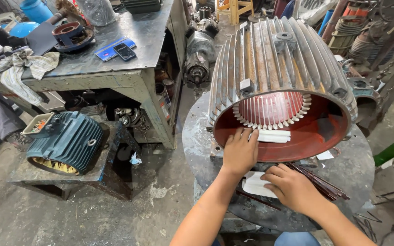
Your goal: Manually placing insulation strips into the slots of an electric motor stator during assembly or repair.
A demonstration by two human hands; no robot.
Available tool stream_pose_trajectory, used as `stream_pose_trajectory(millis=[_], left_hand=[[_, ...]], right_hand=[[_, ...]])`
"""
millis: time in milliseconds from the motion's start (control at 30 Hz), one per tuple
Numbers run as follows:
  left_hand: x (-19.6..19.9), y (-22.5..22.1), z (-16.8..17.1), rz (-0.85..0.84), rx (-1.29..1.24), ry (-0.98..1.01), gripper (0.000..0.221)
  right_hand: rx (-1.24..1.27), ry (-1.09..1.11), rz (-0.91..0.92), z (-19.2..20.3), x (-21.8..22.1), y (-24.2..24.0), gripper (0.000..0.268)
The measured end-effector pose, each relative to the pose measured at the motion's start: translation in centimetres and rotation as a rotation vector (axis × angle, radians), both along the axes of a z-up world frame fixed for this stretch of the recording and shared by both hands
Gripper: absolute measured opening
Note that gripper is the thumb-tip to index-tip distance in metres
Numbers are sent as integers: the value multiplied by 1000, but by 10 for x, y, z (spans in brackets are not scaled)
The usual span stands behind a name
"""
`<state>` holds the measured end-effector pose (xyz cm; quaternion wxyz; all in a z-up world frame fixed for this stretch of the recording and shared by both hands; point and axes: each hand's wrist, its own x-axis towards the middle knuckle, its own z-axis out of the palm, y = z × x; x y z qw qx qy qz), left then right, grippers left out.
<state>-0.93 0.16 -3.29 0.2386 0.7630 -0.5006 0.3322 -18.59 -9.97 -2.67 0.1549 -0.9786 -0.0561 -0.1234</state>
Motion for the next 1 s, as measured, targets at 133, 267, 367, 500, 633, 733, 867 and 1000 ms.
stream_pose_trajectory(millis=[133, 267, 367, 500, 633, 733, 867, 1000], left_hand=[[-5, 9, 18, -51, -111, -16, 23], [-6, 18, 27, -226, -175, -27, 17], [-5, 21, 30, -275, -188, -59, 14], [-3, 21, 29, -304, -190, -80, 15], [-3, 24, 29, -309, -209, -64, 15], [-3, 26, 31, -303, -196, -58, 14], [-2, 25, 29, -299, -172, -62, 13], [-2, 22, 27, -275, -163, -77, 14]], right_hand=[[68, -20, -111, -3, 3, 0, 23], [0, -13, -107, 0, 4, 4, 4], [20, 28, -144, 6, 5, 6, 6], [33, 69, -152, -2, 5, 1, 17], [63, 120, -129, 4, 5, 6, 24], [64, 86, -84, 8, 4, 10, 17], [57, 120, -137, 3, 4, 7, 11], [49, 140, -140, 2, 3, 5, 29]])
